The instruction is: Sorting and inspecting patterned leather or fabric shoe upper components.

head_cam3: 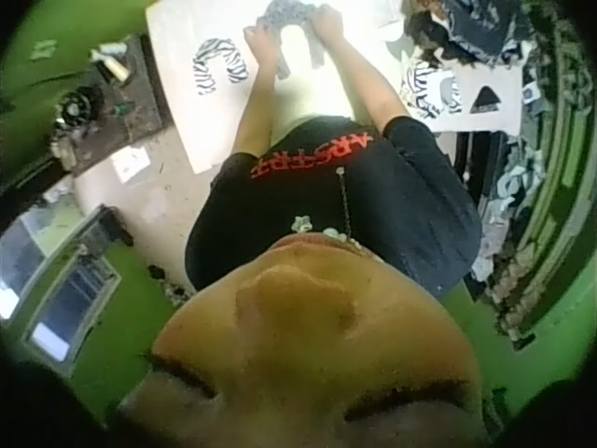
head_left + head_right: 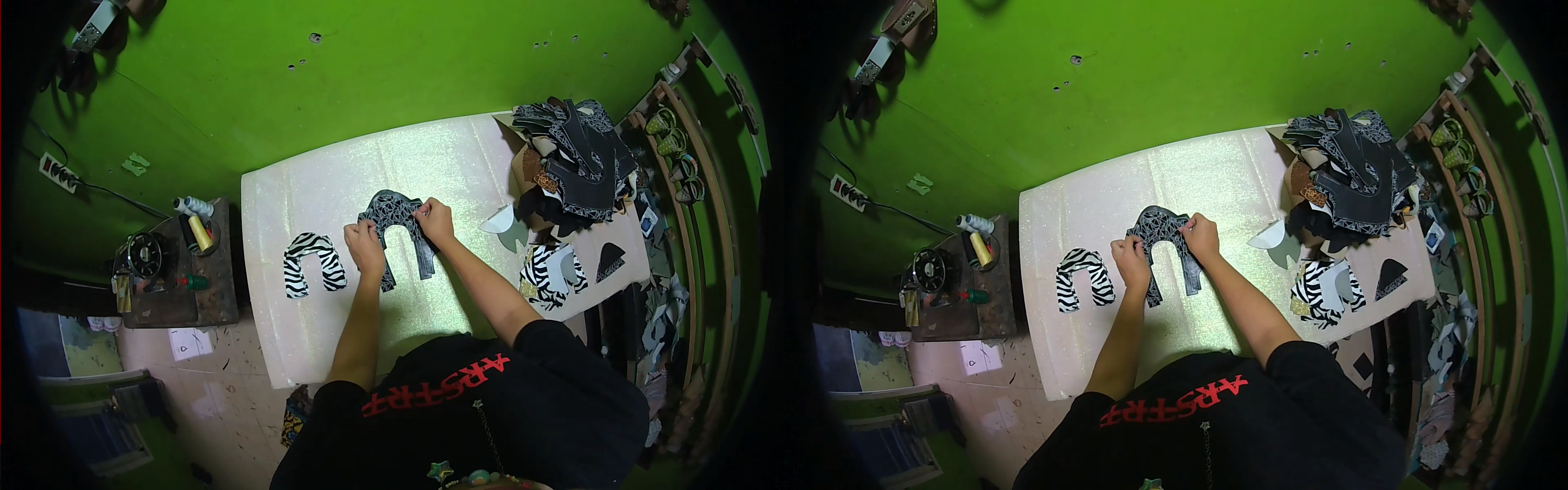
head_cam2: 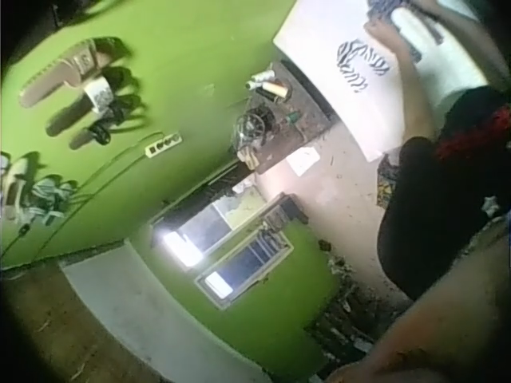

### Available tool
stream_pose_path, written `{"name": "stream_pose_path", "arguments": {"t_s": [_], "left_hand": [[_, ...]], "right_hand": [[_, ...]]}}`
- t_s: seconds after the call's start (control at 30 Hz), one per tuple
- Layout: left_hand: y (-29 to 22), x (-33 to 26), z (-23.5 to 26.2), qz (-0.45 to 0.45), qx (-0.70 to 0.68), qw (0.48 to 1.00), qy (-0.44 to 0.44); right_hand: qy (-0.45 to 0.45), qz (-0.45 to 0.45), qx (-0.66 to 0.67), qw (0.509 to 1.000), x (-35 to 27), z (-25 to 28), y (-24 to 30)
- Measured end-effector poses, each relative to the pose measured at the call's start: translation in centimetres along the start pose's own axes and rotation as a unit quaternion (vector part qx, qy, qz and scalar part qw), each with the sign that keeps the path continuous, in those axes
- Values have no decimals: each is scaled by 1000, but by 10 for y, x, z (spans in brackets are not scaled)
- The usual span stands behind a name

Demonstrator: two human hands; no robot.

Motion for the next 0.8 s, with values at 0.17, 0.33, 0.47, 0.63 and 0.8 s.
{"name": "stream_pose_path", "arguments": {"t_s": [0.17, 0.33, 0.47, 0.63, 0.8], "left_hand": [[-29, -11, -6, -51, 109, 992, 25], [-43, -38, -28, -159, 108, 976, 105], [-48, -46, -32, -175, 138, 967, 125], [-47, -46, -38, -160, 175, 960, 148], [-47, -40, -44, -115, 236, 944, 201]], "right_hand": [[5, -19, -2, 1000, 3, 1, -7], [12, -36, -12, 999, 0, 0, -5], [4, -18, -8, 1000, -2, 4, -3], [45, -3, 98, 994, -12, 18, -6], [26, -23, 235, 971, -27, 53, -13]]}}
Point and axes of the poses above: each hand's wrist, its own x-axis towards the middle knuckle, its own z-axis out of the back of the hand, y = z × x, the point moved 9 cm from there along x, towards the middle knuckle, and after that the axes turned 1 degree about z, right-handed, at the moved point
